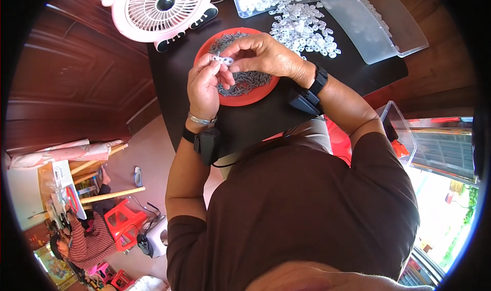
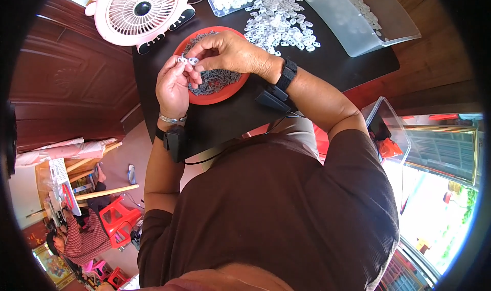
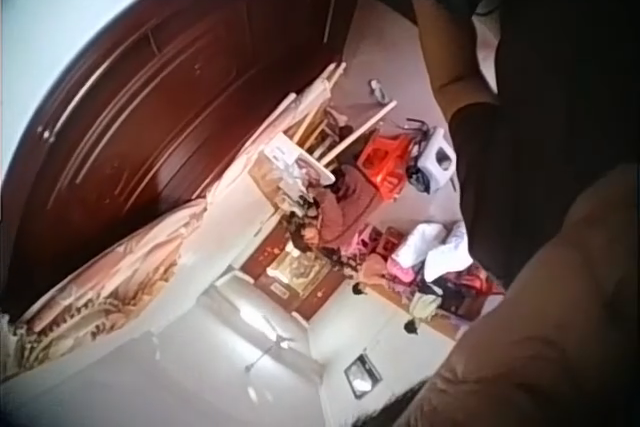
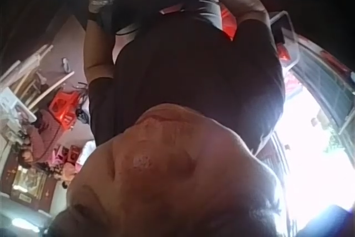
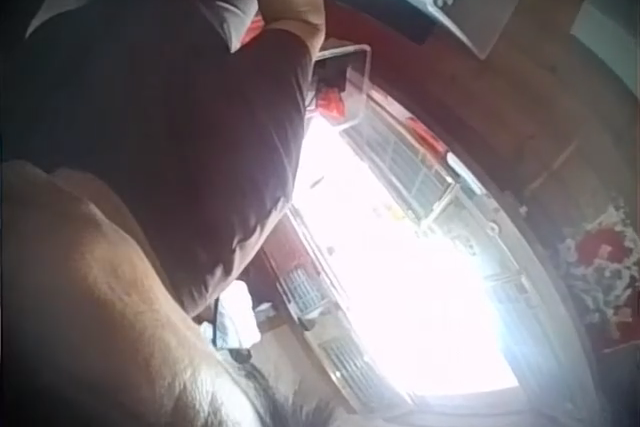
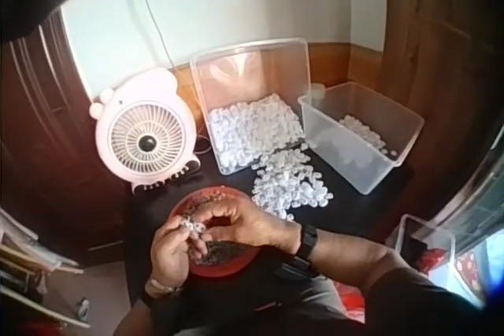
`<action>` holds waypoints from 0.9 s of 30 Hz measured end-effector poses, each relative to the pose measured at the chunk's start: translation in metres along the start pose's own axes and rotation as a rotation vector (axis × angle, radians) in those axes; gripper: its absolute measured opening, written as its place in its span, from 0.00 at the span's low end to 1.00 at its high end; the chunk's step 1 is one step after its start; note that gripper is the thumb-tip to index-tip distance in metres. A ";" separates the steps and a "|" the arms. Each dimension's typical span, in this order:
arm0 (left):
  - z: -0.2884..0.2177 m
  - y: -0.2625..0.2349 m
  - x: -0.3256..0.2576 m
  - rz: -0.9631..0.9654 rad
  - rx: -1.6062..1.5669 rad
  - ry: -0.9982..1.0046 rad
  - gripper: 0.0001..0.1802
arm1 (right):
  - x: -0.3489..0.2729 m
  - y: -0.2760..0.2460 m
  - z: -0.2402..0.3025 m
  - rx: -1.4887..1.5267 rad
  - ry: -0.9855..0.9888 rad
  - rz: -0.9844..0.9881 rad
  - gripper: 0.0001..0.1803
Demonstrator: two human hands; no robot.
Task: The recorder is manually assembling small white plastic components by inserting metal pins into them at a desk.
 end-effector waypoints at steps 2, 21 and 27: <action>0.000 0.000 -0.001 0.003 0.017 -0.014 0.12 | -0.001 0.002 0.002 -0.093 -0.019 0.010 0.13; 0.005 0.003 -0.001 -0.085 0.125 -0.042 0.11 | -0.005 -0.016 -0.023 0.193 0.283 -0.185 0.11; 0.005 0.008 -0.002 -0.121 0.233 -0.040 0.11 | -0.006 -0.018 -0.026 0.239 0.275 -0.188 0.13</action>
Point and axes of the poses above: each hand's wrist, its own x-axis towards the middle knuckle, its own y-axis out of the palm, z = x × y, the point moved 7 cm from there along x, towards the middle knuckle, and after that the axes turned 11 degrees about -y, right-handed, at the moved point
